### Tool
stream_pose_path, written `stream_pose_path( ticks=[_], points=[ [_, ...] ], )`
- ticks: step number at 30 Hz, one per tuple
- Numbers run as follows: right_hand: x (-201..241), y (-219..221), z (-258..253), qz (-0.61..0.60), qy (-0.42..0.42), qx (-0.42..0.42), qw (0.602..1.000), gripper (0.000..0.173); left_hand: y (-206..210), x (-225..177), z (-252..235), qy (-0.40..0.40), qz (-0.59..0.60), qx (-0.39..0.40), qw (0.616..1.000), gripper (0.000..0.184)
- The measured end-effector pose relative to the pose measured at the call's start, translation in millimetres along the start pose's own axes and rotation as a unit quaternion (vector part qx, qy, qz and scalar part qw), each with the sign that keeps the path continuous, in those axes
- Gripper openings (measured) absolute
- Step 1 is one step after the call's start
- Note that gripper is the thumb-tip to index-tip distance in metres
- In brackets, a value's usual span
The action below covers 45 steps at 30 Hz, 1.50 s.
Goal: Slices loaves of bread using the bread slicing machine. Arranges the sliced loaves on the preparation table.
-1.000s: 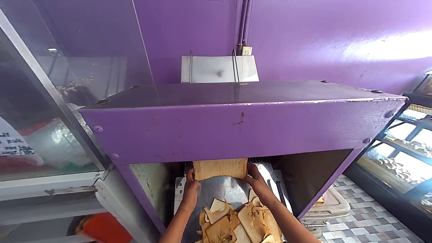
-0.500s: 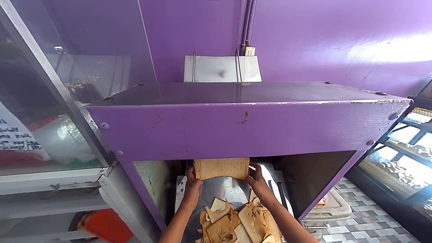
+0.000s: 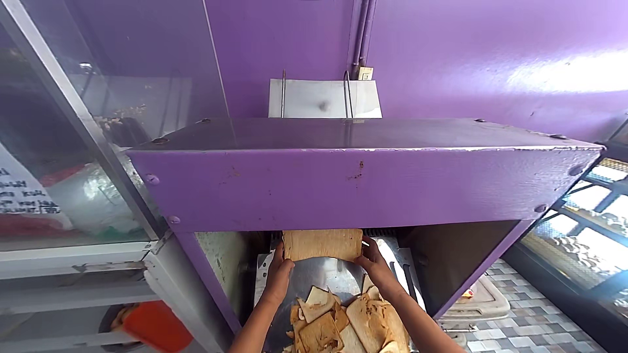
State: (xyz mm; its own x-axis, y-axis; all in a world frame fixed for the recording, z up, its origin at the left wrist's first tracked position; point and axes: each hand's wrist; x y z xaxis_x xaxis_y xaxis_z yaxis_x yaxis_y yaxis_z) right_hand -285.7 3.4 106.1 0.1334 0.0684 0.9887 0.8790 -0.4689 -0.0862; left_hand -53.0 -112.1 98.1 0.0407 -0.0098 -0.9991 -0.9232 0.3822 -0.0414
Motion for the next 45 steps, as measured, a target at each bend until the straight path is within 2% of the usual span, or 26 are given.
stream_pose_path(
  ticks=[14,19,26,30,36,40,45],
  points=[
    [-0.4,3.1,3.0,-0.019,0.019,-0.01,1.0,0.074,-0.4,1.4,-2.8,0.013,0.042,-0.015,0.999,0.074],
    [1.5,4.8,4.4,-0.021,0.037,-0.011,0.999,0.076,1.3,-6.7,-1.9,-0.01,0.026,-0.021,0.999,0.065],
    [-1.5,2.5,5.1,-0.02,0.031,0.008,0.999,0.07,3.5,0.2,3.3,-0.01,-0.018,-0.03,0.999,0.067],
    [-0.9,3.4,7.3,-0.018,0.035,0.021,0.999,0.078,1.0,10.9,1.0,0.021,-0.033,-0.021,0.999,0.069],
    [3.9,10.6,13.9,-0.015,0.046,0.03,0.998,0.088,-1.7,6.6,7.0,-0.005,-0.028,0.01,1.0,0.069],
    [-3.9,22.4,26.0,-0.023,0.035,0.008,0.999,0.091,-0.5,13.8,14.7,0.014,-0.013,-0.002,1.0,0.073],
    [-28.2,39.8,50.8,-0.03,-0.006,-0.059,0.998,0.093,-5.9,35.3,25.1,0.065,0.012,0.008,0.998,0.078]
  ],
)
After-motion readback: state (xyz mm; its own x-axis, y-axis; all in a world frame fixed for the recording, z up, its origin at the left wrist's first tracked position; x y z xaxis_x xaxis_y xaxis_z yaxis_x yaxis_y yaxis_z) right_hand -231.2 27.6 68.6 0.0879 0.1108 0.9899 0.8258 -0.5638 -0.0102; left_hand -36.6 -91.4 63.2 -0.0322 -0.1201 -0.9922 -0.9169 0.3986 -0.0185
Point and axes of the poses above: each hand's wrist, its own z-axis away from the middle knuckle, its own y-axis out of the palm, x = y × z, and after that the axes turned 5 degrees about -y, right-handed
